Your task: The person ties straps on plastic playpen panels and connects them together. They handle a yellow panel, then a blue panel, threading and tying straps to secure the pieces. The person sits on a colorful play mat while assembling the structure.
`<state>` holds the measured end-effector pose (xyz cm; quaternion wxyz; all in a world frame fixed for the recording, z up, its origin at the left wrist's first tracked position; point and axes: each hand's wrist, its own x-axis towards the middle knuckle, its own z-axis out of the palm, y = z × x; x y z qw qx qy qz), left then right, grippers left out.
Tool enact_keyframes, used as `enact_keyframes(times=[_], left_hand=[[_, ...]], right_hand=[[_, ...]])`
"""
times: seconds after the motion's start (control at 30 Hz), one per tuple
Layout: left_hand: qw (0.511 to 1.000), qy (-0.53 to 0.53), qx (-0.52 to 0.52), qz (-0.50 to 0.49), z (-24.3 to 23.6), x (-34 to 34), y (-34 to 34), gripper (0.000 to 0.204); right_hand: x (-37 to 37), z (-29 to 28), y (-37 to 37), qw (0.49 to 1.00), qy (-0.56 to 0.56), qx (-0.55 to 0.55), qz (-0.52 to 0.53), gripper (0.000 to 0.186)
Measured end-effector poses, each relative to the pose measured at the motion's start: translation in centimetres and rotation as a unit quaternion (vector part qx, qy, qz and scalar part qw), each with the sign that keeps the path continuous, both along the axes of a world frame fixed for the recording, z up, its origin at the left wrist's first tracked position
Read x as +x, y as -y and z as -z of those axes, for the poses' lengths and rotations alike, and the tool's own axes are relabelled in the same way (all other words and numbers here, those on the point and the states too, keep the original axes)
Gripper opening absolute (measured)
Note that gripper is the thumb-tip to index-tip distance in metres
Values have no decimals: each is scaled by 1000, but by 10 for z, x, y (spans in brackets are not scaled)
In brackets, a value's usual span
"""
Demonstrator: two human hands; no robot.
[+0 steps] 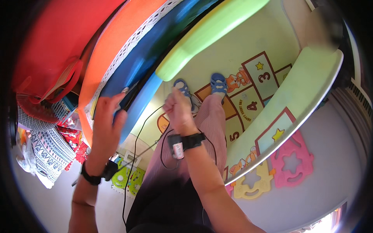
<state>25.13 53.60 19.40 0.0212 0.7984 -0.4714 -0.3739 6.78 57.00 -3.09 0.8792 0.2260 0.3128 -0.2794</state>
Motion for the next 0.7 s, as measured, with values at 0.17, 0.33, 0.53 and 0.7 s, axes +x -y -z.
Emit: enact_keyframes(times=[0.17,0.33,0.53,0.7], left_hand=[[980,165,-95,62,26,-10,-57,58],[965,186,-181,43,51,16,-63,50],[965,189,-184,15,56,17,-58,53],[974,218,-62,7,57,13,-59,41]], right_hand=[[73,-60,20,974,-178,-118,-70,44],[105,-57,29,966,-220,-125,-57,47],[95,-69,31,975,-196,-6,-103,47],[75,-61,24,987,-130,98,-11,25]])
